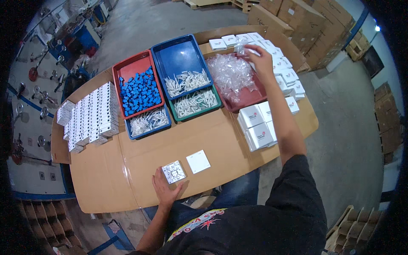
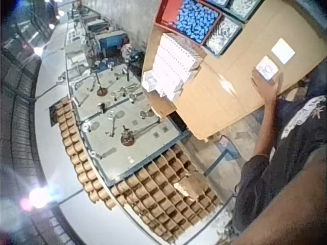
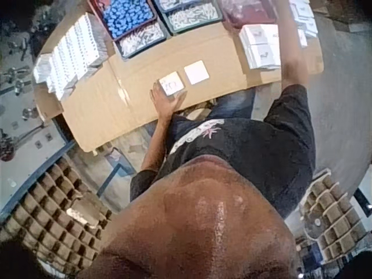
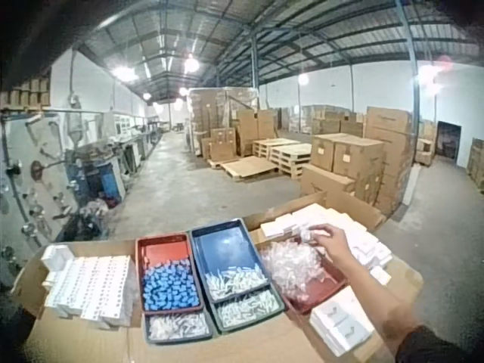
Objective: Assembling small electronic or electrical components, placing them in plastic bags, and then into white boxes at a factory workbench.
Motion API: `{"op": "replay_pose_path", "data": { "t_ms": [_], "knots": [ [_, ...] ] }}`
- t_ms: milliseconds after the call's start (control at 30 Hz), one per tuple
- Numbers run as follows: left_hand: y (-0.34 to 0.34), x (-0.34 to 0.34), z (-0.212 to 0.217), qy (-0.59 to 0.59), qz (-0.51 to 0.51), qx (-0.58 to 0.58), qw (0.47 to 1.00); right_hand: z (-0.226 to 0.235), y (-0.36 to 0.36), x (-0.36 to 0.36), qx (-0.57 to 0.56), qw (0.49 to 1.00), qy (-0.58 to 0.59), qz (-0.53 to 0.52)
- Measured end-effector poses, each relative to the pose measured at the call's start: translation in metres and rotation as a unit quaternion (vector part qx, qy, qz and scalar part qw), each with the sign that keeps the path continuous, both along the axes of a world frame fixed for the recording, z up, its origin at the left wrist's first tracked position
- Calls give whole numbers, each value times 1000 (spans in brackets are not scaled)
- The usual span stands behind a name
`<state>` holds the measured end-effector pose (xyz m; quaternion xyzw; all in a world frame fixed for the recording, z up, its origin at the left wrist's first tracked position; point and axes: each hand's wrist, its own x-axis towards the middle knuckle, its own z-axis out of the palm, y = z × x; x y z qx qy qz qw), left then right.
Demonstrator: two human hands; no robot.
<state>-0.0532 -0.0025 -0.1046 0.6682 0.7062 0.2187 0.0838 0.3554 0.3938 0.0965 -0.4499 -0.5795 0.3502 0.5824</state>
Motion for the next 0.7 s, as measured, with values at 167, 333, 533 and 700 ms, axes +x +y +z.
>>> {"op": "replay_pose_path", "data": {
  "t_ms": [167,333,533,700],
  "knots": [
    [-3,5,5,-253,84,131,955,13,-122,-33,1,1000,7,7],
    [41,62,78,-512,42,-3,858,0,-214,-78,66,996,32,41],
    [88,127,158,-674,-63,-28,735,-36,-299,-128,-36,993,30,112],
    [90,120,148,-696,10,-43,717,-45,-326,-141,-103,985,64,121]
  ]
}}
